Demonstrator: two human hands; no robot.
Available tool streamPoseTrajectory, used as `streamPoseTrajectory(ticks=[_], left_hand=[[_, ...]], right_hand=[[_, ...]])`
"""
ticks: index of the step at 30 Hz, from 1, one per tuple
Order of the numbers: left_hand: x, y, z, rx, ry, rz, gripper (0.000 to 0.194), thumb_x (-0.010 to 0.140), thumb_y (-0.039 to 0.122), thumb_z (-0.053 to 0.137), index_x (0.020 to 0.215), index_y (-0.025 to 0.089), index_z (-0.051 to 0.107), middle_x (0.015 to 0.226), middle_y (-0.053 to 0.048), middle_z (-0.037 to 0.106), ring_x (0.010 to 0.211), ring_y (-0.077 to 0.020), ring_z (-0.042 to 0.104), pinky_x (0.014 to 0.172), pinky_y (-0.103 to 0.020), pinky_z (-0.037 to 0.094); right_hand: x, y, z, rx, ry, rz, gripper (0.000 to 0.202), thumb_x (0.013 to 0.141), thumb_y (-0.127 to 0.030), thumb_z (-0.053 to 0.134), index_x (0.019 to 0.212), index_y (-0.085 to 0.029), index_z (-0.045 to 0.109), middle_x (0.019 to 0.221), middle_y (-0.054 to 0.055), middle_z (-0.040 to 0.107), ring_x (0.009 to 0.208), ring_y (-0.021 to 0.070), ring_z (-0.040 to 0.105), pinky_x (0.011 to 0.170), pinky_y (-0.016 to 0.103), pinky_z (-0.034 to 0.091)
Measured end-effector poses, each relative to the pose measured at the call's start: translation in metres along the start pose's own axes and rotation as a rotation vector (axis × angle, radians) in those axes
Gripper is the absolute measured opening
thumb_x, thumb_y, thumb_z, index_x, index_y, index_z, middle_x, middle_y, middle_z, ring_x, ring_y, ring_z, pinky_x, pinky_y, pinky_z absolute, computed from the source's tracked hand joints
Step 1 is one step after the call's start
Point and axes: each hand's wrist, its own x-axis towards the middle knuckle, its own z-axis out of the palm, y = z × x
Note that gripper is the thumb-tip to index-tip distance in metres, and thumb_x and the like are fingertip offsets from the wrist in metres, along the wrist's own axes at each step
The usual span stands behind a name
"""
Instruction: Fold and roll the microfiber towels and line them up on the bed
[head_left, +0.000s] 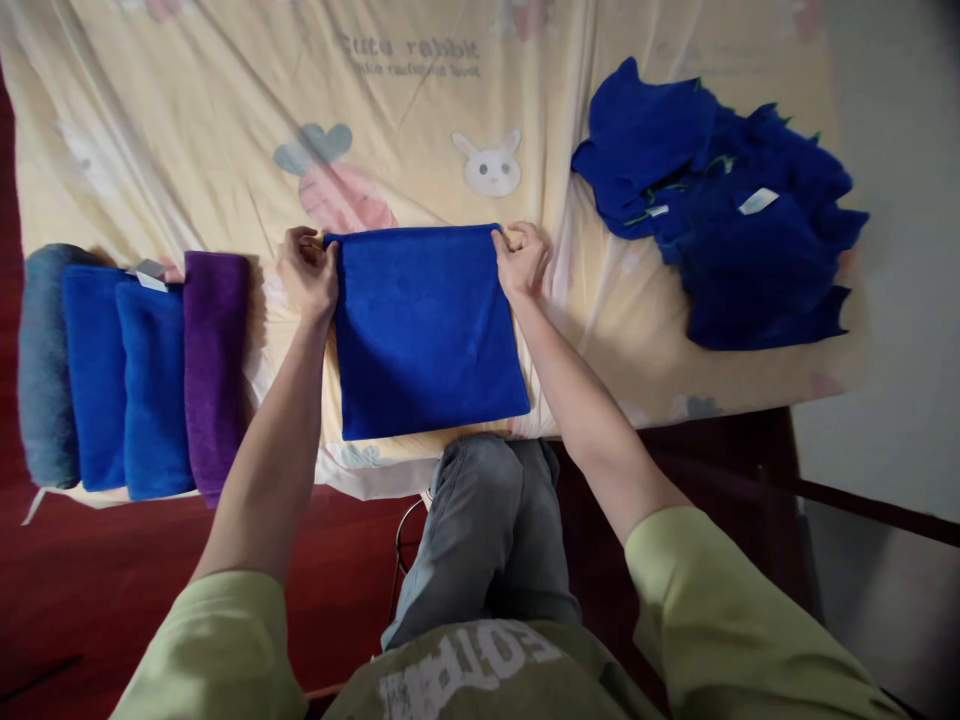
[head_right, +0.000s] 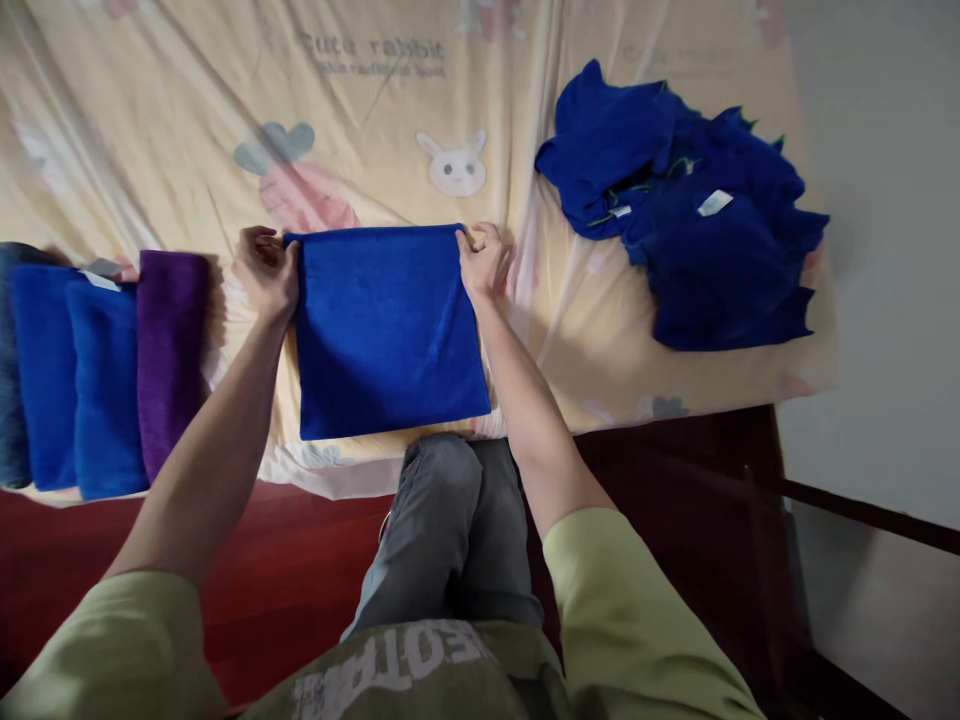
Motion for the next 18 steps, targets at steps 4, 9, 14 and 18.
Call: streamPoseTrajectory(ticks=[4, 9, 14, 18], left_hand=[[0.004, 0.021, -0.015, 0.025, 0.001, 0.030, 0.042, 0.087, 0.053, 0.073, 0.108, 0.020, 0.057, 0.115, -0.010, 0.064, 0.127, -0.0268, 0.056, 0.098, -0.041, 0.049], [-0.022, 0.072, -0.016, 0.182, -0.177, 0.280, 0.036, 0.102, 0.045, 0.054, 0.113, 0.011, 0.061, 0.145, -0.013, 0.056, 0.155, -0.0221, 0.025, 0.121, -0.054, 0.023], [-0.087, 0.091, 0.034, 0.215, -0.459, 0.332, 0.043, 0.101, 0.042, 0.055, 0.136, 0.017, 0.061, 0.163, -0.007, 0.044, 0.162, -0.0220, 0.019, 0.134, -0.055, 0.005], [-0.101, 0.086, 0.055, 0.321, -0.436, 0.357, 0.054, 0.108, 0.038, 0.043, 0.158, 0.019, 0.042, 0.169, -0.004, 0.035, 0.162, -0.0283, 0.019, 0.135, -0.059, 0.007]], right_hand=[[0.001, -0.025, -0.005, -0.149, 0.157, -0.014, 0.059, 0.097, -0.067, 0.058, 0.126, -0.015, 0.059, 0.098, 0.010, 0.070, 0.103, 0.0266, 0.071, 0.095, 0.046, 0.060], [-0.020, -0.074, 0.015, -0.354, -0.001, -0.216, 0.052, 0.106, -0.053, 0.045, 0.145, -0.020, 0.055, 0.144, 0.015, 0.057, 0.142, 0.0346, 0.050, 0.121, 0.063, 0.039], [-0.078, -0.086, 0.057, -0.393, -0.324, -0.234, 0.051, 0.108, -0.043, 0.042, 0.156, -0.027, 0.047, 0.168, 0.003, 0.039, 0.162, 0.0292, 0.022, 0.135, 0.058, 0.010], [-0.090, -0.081, 0.066, -0.470, -0.339, -0.223, 0.052, 0.109, -0.032, 0.043, 0.160, -0.022, 0.041, 0.172, -0.002, 0.032, 0.163, 0.0248, 0.017, 0.138, 0.051, 0.001]])
